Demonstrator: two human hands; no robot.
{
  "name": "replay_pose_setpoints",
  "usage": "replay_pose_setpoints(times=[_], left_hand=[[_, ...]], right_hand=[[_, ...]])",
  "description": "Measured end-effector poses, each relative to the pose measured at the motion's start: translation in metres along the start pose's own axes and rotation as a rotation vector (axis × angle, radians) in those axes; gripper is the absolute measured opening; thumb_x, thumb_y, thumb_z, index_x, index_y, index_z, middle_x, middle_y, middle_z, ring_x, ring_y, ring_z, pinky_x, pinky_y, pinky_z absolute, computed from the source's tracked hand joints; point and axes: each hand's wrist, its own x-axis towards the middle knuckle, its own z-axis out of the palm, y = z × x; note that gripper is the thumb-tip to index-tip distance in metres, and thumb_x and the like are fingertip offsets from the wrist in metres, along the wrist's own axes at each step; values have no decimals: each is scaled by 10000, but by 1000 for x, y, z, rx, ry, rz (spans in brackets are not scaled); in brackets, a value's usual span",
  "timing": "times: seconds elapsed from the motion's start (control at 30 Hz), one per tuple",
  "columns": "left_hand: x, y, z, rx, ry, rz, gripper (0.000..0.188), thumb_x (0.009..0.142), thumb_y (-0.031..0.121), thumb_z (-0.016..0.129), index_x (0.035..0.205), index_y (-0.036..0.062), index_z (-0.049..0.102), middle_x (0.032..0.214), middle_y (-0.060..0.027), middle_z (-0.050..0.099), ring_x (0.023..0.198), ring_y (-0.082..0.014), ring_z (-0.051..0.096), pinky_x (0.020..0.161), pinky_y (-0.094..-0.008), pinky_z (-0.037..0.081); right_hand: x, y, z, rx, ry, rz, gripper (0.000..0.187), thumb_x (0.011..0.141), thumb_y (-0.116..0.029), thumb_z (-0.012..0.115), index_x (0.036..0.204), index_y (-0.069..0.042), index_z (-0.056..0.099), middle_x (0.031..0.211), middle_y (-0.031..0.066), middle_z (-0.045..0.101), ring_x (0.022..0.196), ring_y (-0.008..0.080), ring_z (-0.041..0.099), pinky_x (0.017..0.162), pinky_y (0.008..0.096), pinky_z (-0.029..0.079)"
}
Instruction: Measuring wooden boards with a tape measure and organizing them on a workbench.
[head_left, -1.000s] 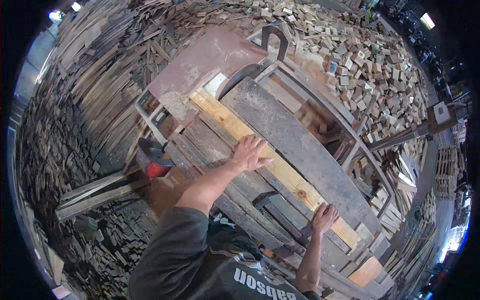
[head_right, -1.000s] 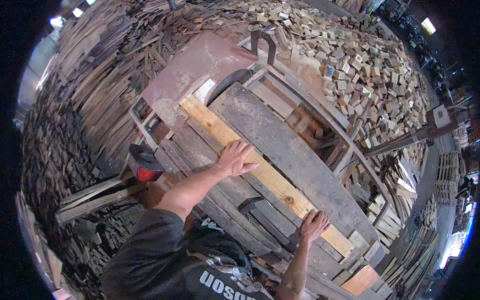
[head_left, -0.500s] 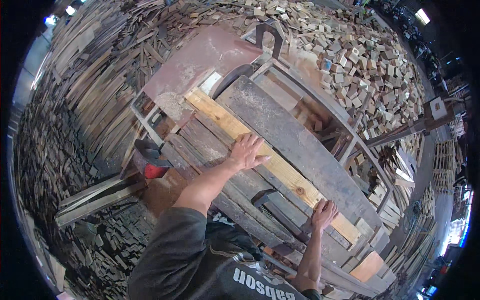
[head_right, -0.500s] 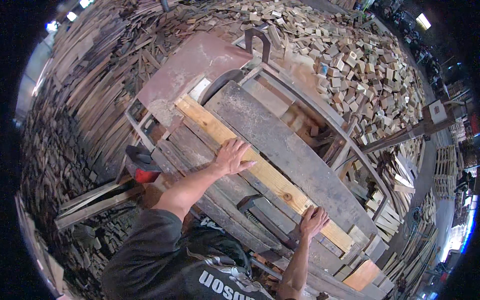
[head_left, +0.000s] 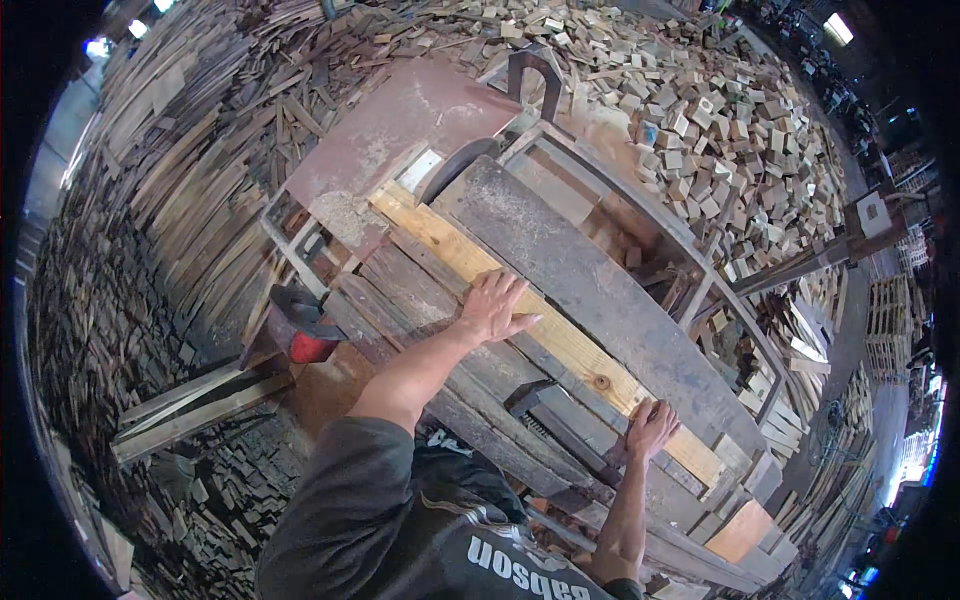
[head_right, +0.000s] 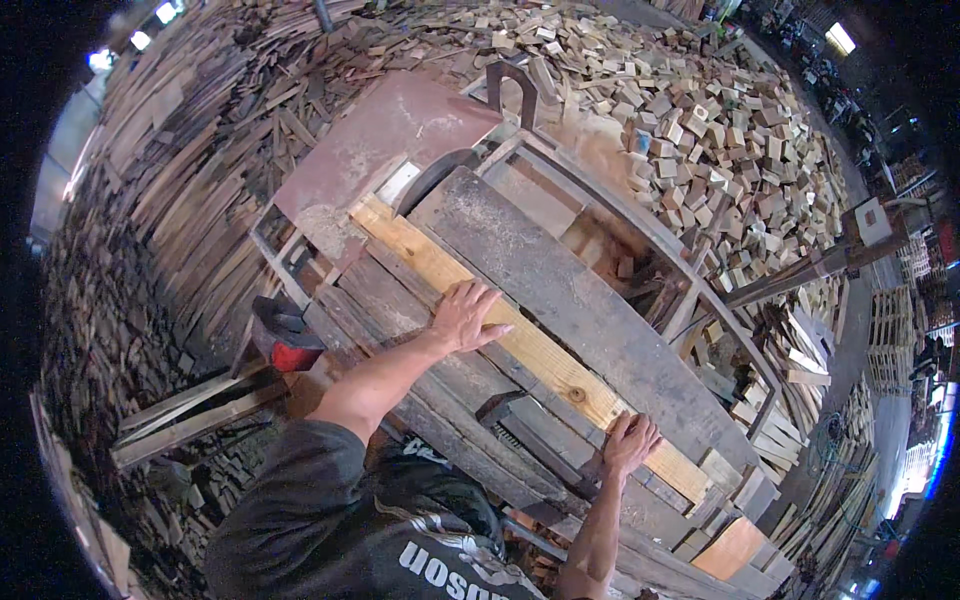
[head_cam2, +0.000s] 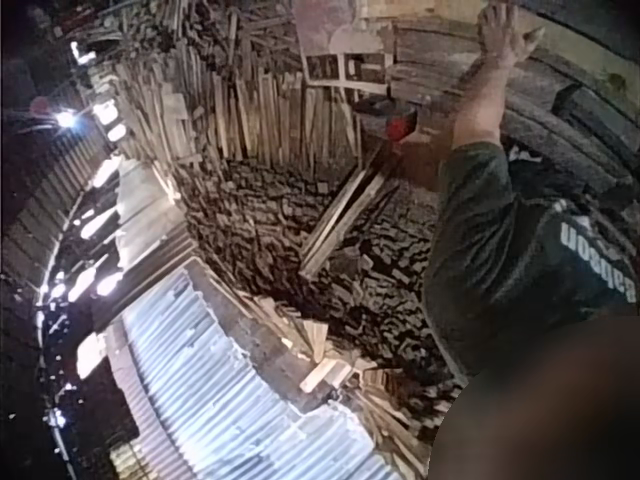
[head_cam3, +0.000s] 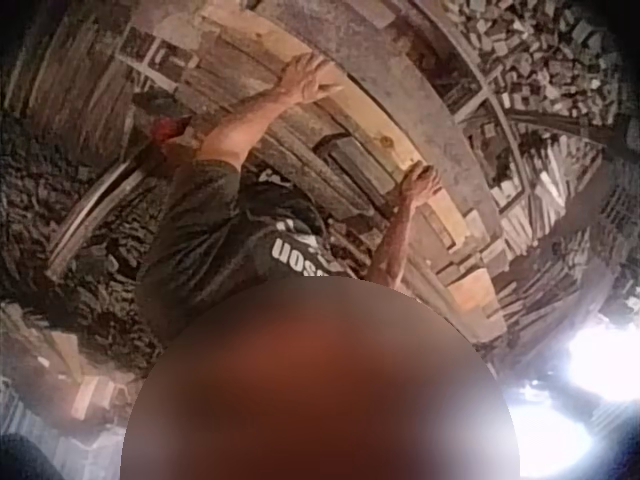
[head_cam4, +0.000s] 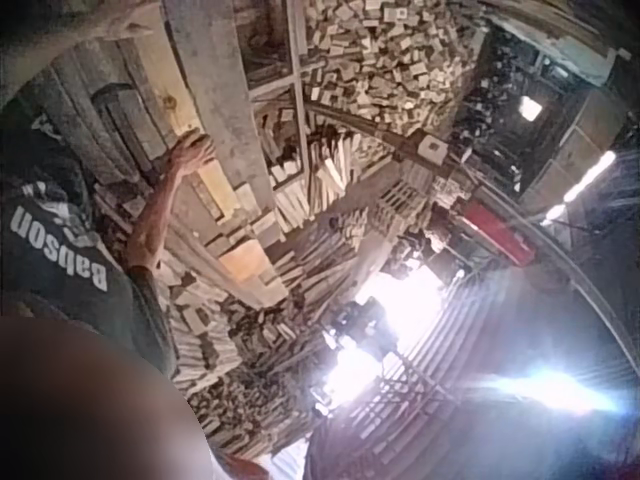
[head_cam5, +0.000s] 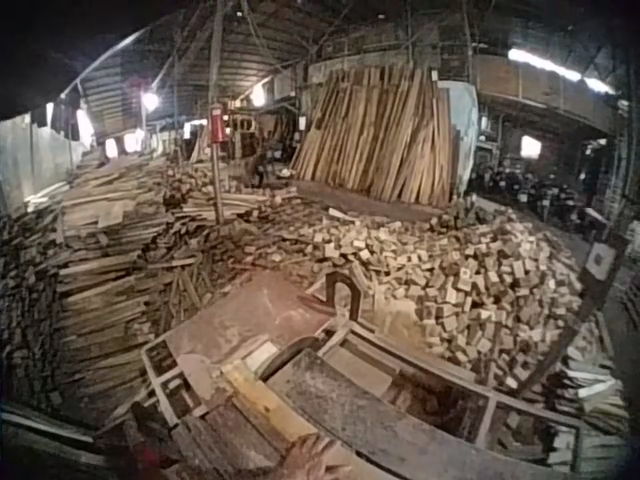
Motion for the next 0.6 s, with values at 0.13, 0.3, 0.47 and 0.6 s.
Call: replay_pose_setpoints(times=[0.13,0.3,0.47,0.6], left_hand=[[1,1,-1,2,-26,-11,720,897,633,541,1357,82,492,1271,-164,497,1222,-350,448,1057,-513,356],[1,1,-2,-1,-4,-10,719,896,630,545,1358,82,494,1296,-180,492,1231,-358,448,1058,-516,359],[0,1,-4,-27,-45,-18,719,899,635,541,1353,79,497,1304,-190,495,1243,-360,446,1073,-510,353],[-1,-1,3,10,43,-3,714,902,636,538,1350,81,503,1280,-176,505,1231,-348,452,1075,-502,353]], right_hand=[[-1,3,4,-3,43,-33,370,965,-410,526,952,-47,596,1006,127,605,1106,327,520,1119,512,252],[-1,3,6,-23,89,-52,378,975,-417,518,985,-48,597,1033,119,600,1129,327,513,1128,519,236],[-1,6,4,-32,-8,-13,406,976,-433,508,1054,-46,600,1112,129,605,1192,326,492,1151,517,206],[-1,1,2,-22,-15,7,444,975,-451,497,1114,-41,596,1165,144,604,1238,334,472,1167,519,184]])
